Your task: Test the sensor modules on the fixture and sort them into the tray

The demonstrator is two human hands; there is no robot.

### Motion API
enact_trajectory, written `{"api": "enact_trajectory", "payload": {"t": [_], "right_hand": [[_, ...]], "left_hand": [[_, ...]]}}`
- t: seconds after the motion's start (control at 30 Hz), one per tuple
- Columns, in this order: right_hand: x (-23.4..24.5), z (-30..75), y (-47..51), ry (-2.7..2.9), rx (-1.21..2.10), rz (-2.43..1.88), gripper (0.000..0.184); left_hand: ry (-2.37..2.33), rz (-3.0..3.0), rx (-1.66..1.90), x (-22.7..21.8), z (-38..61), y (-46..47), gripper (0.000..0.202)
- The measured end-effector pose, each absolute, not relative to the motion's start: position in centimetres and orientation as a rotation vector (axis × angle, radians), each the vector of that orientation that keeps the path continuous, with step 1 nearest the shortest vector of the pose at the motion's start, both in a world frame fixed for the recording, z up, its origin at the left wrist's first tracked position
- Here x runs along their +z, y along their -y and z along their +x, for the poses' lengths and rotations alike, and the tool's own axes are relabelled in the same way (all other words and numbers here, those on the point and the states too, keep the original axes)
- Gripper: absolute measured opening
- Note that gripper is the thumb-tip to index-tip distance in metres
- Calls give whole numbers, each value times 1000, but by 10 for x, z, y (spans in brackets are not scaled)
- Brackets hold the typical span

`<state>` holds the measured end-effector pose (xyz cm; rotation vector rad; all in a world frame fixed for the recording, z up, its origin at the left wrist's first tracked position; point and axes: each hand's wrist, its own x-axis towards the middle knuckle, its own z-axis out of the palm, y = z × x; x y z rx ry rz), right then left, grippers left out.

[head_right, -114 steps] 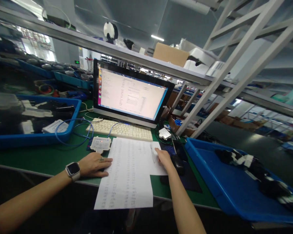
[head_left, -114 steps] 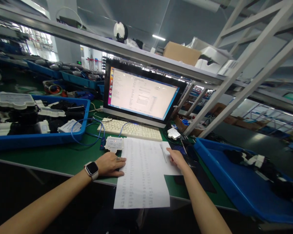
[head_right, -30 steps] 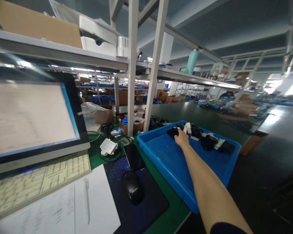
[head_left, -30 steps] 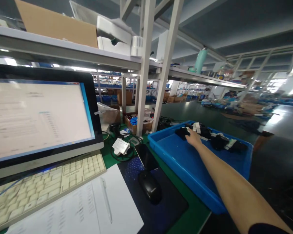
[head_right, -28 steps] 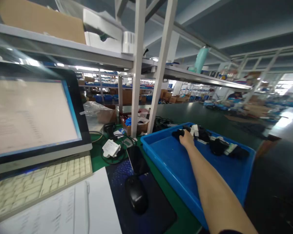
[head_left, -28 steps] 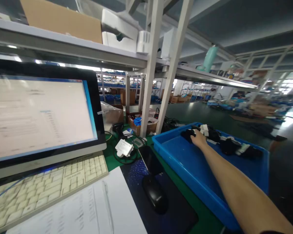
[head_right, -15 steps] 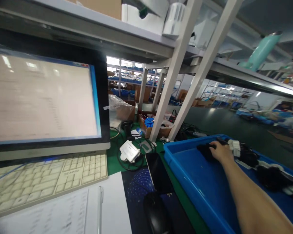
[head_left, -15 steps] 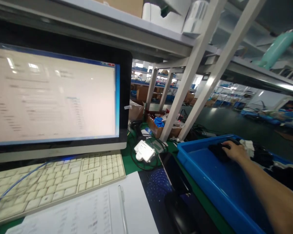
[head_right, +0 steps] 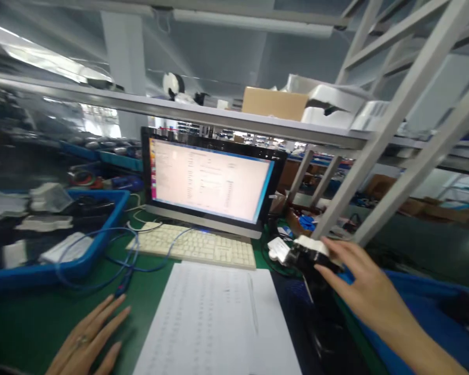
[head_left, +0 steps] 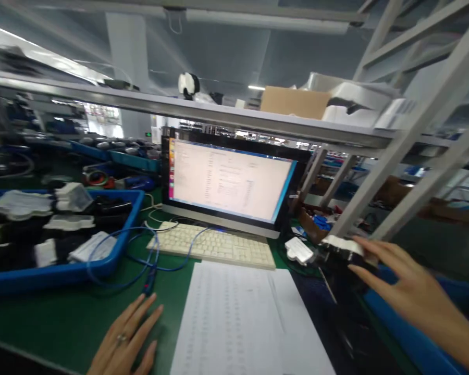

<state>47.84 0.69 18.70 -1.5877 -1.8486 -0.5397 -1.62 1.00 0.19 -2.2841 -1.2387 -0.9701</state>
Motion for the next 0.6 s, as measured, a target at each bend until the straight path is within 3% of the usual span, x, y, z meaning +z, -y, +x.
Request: {"api": "enact_trajectory", "payload": {"t": [0.1, 0.2, 0.3, 0.43, 0.6], "right_hand": [[155, 362, -16, 2080, -342, -1284, 38], [114, 263, -38, 2149, -213, -1085, 34], [80, 195, -65, 2099, -367, -931, 34], [54, 152, -72, 2090, -597, -801, 32], [48, 152, -32, 2251, -472, -739, 28]], "left_hand": [[1357, -2177, -1055, 11, -14, -2, 49], [1397, -2145, -1194, 15, -10, 0, 52], [1485, -2128, -1297, 17, -13, 3, 54], [1523, -2143, -1306, 20, -21, 5, 57], [1473, -2212, -1249, 21, -18, 2, 59]]}}
